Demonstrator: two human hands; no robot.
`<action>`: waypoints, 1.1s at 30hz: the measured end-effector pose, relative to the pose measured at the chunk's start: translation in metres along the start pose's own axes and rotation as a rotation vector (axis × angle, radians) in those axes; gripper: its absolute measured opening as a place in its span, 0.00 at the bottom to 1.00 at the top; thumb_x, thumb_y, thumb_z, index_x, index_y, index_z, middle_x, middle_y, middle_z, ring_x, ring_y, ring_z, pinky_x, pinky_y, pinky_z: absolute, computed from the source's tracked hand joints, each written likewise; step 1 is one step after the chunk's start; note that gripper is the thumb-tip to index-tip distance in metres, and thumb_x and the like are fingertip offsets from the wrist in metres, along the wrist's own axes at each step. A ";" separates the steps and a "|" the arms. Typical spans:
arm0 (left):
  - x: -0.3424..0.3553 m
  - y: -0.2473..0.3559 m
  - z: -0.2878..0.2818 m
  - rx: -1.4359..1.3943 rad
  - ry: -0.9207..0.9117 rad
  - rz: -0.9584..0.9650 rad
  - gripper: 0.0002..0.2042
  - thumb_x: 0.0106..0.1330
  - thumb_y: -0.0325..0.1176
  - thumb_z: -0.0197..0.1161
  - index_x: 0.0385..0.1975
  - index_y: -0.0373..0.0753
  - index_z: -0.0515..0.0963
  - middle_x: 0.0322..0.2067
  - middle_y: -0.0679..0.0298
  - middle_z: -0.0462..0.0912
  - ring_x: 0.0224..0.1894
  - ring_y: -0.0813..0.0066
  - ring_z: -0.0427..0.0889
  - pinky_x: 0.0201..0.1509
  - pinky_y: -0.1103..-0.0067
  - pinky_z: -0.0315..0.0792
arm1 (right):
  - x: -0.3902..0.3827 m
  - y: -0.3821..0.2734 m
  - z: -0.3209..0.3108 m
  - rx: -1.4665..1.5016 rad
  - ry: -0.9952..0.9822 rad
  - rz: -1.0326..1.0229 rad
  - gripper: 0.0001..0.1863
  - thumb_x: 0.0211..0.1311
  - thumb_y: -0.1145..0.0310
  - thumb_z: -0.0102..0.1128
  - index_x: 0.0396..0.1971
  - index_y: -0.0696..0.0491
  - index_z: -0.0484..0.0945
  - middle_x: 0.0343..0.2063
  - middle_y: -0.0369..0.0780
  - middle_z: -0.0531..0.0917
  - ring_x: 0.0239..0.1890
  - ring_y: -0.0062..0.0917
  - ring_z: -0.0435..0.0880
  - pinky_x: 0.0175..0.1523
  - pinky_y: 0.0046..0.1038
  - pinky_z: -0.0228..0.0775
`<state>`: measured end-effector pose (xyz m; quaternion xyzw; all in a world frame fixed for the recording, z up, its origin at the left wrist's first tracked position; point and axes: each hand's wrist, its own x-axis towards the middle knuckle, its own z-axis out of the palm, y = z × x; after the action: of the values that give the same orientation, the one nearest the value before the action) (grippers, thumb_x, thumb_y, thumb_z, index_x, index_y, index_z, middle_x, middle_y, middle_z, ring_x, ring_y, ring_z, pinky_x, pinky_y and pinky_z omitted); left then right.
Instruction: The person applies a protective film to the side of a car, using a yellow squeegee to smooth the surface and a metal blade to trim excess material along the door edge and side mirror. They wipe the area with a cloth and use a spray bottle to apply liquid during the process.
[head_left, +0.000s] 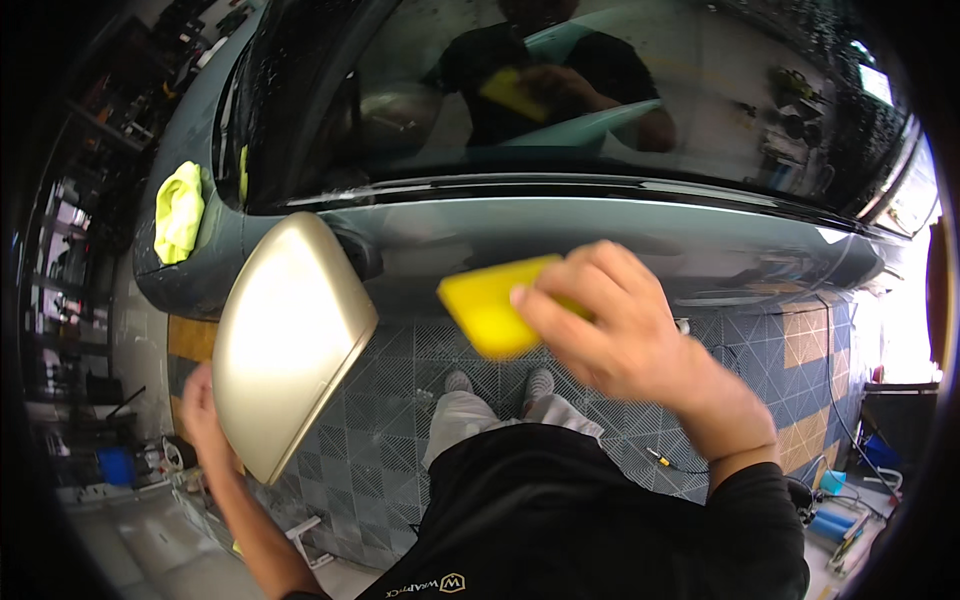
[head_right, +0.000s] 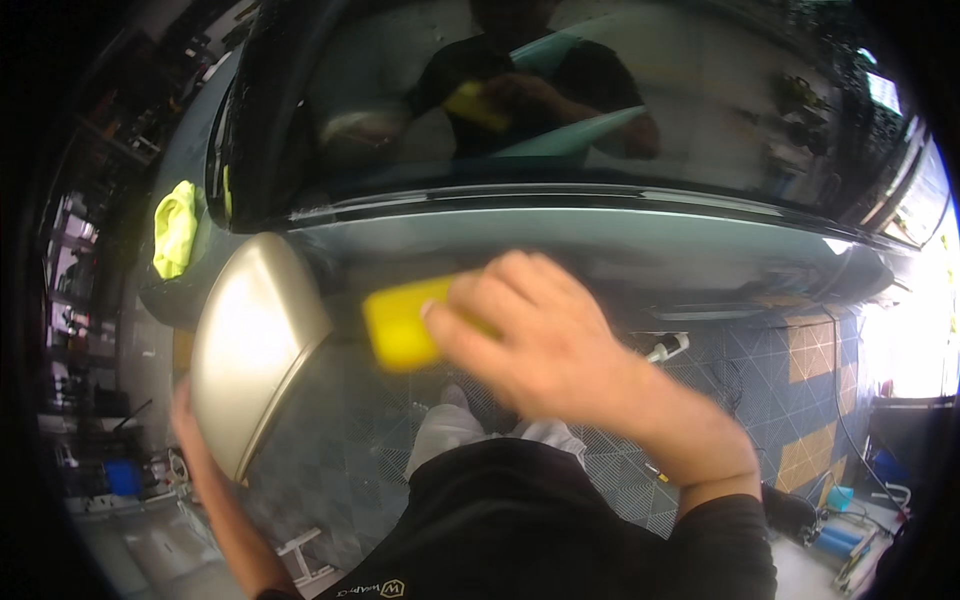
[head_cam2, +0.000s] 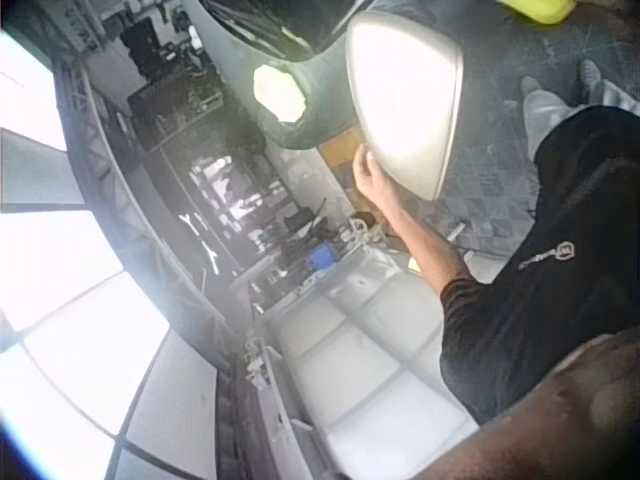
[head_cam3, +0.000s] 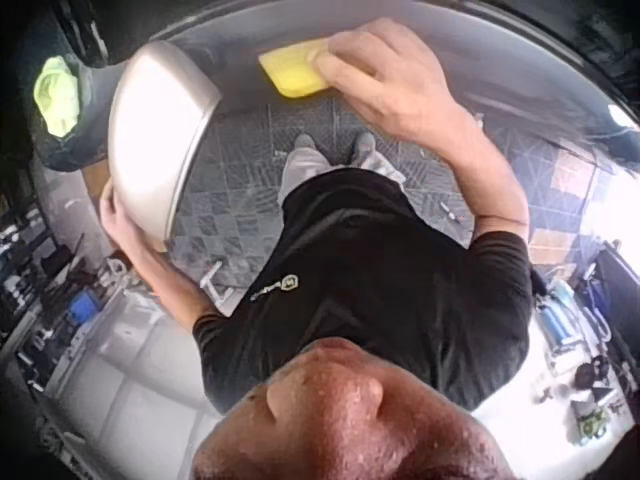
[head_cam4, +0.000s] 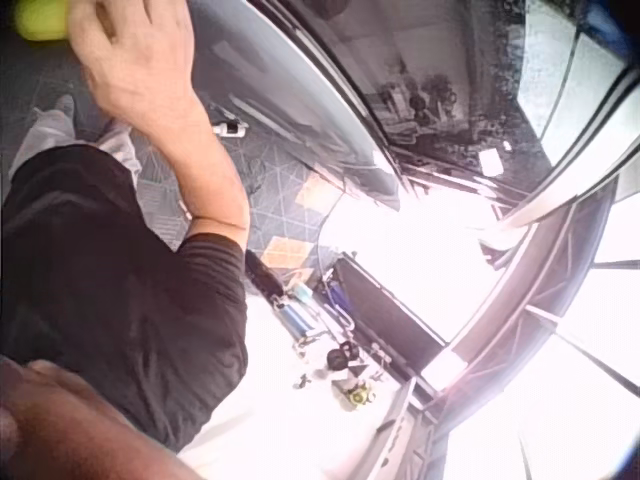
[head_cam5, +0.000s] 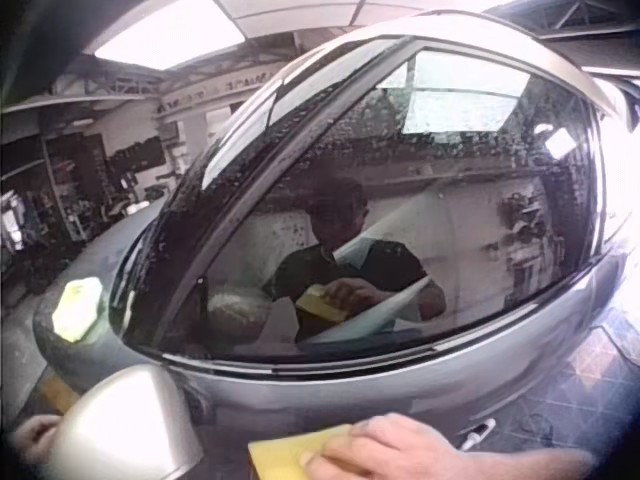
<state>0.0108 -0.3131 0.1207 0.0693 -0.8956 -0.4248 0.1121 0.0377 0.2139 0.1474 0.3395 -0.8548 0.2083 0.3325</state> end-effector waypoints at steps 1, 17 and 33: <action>0.013 0.054 -0.021 0.053 0.025 0.154 0.13 0.73 0.32 0.59 0.51 0.31 0.78 0.46 0.61 0.82 0.49 0.74 0.79 0.56 0.77 0.72 | 0.003 0.010 0.018 -0.100 -0.061 -0.087 0.19 0.44 0.70 0.64 0.41 0.56 0.80 0.38 0.40 0.79 0.37 0.30 0.76 0.40 0.30 0.68; 0.149 0.263 0.178 0.747 -0.930 0.943 0.17 0.58 0.26 0.67 0.47 0.28 0.80 0.39 0.49 0.84 0.43 0.52 0.83 0.50 0.67 0.76 | 0.057 0.026 0.109 -0.287 -0.160 -0.043 0.19 0.45 0.65 0.61 0.39 0.56 0.81 0.35 0.35 0.81 0.38 0.26 0.75 0.41 0.26 0.68; 0.161 0.197 0.164 -0.042 -0.840 0.044 0.14 0.64 0.24 0.67 0.48 0.29 0.77 0.42 0.62 0.84 0.45 0.79 0.81 0.54 0.82 0.75 | 0.102 0.039 0.132 0.159 -0.188 0.401 0.08 0.56 0.73 0.58 0.35 0.59 0.78 0.30 0.43 0.80 0.36 0.33 0.77 0.42 0.30 0.74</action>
<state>-0.1926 -0.1024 0.1955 -0.1314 -0.8560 -0.4317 -0.2524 -0.1023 0.1186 0.1239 0.2060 -0.9132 0.3045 0.1758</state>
